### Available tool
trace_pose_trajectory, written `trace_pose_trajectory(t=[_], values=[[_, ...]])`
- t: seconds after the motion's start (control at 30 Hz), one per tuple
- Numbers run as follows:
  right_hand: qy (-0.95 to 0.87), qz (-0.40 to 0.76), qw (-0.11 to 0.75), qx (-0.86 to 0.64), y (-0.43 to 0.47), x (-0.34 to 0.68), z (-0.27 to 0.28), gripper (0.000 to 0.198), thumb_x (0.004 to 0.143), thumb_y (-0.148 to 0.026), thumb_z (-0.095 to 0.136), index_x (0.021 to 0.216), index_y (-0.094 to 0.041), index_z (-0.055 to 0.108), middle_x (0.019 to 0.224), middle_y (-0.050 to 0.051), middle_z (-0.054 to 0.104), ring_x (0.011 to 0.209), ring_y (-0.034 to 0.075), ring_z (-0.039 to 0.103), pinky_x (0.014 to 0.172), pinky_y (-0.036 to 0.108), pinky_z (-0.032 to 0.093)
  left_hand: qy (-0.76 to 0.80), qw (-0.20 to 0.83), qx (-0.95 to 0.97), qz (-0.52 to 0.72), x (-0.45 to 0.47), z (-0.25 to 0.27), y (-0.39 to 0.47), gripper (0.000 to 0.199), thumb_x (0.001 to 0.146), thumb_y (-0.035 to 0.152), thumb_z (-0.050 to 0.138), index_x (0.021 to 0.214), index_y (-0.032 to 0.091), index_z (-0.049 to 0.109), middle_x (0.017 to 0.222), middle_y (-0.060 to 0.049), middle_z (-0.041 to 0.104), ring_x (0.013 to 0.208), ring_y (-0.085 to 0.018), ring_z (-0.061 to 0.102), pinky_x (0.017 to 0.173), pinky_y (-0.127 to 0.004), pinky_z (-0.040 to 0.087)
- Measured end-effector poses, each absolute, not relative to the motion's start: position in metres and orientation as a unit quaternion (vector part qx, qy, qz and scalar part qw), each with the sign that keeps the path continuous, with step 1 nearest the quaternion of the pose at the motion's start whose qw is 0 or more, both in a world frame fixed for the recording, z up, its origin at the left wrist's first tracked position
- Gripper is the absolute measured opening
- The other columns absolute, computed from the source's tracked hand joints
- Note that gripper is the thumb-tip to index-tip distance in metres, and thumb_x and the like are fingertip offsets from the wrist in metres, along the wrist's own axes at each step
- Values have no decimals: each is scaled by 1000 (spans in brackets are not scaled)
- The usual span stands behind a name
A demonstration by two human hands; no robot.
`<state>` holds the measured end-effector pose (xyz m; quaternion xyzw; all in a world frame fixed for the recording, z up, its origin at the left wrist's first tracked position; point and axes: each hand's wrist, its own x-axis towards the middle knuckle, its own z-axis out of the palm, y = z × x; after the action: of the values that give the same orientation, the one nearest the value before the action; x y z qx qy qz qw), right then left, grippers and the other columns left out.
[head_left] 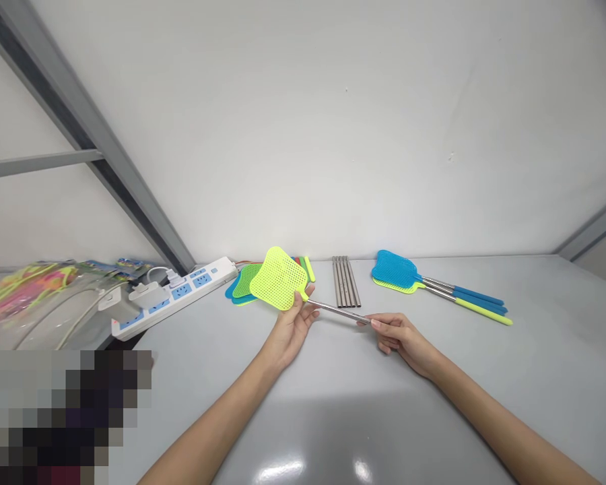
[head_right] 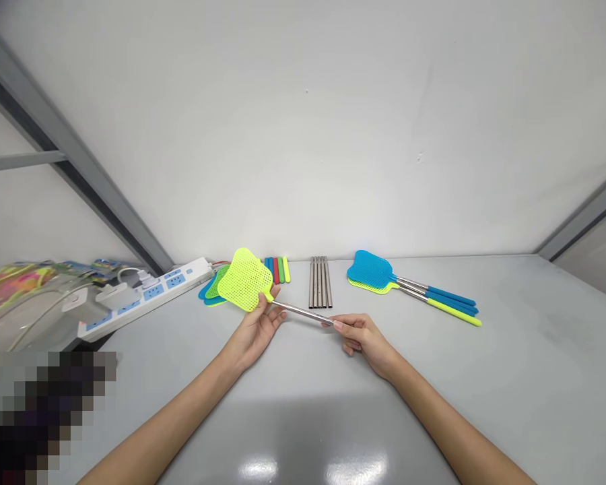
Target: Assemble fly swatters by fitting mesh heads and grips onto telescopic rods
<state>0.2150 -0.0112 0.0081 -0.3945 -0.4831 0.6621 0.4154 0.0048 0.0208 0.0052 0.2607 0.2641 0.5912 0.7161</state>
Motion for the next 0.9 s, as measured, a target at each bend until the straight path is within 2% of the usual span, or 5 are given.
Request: trace_pose_trajectory(t=[0.13,0.33,0.57,0.73,0.9], values=[[-474,666,419,-395,-11,216,7,27,70,-31,54,87,-12,63,46,-7,19,43,6,16,42,24,22,276,708,292,580,4,6,20,25,75,28,51,99,23,55,109,-3,54,74,-10,56,70,-26,44],[-469,669,423,-392,-10,218,6,26,71,-31,53,87,-12,63,46,-7,20,44,7,16,43,24,22,278,697,343,565,1,14,18,23,76,30,49,94,20,58,97,-2,59,72,-10,55,73,-27,41],[-450,706,412,-360,-14,214,9,27,72,-33,53,88,-12,61,47,-7,20,44,6,15,44,24,22,320,639,380,588,2,29,12,25,72,31,54,93,18,60,95,-5,61,74,-12,55,71,-27,39],[-402,772,374,-319,-20,206,10,25,75,-33,51,89,-13,58,47,-8,19,42,5,15,42,22,20,325,612,400,600,0,35,9,27,74,33,51,96,20,58,100,-6,60,75,-14,57,71,-28,39],[-384,783,372,-318,-22,202,9,24,75,-33,50,89,-14,57,49,-7,19,42,5,17,42,21,20,331,597,405,609,-1,36,8,27,75,32,50,99,21,57,107,-6,56,79,-14,56,70,-27,39]])
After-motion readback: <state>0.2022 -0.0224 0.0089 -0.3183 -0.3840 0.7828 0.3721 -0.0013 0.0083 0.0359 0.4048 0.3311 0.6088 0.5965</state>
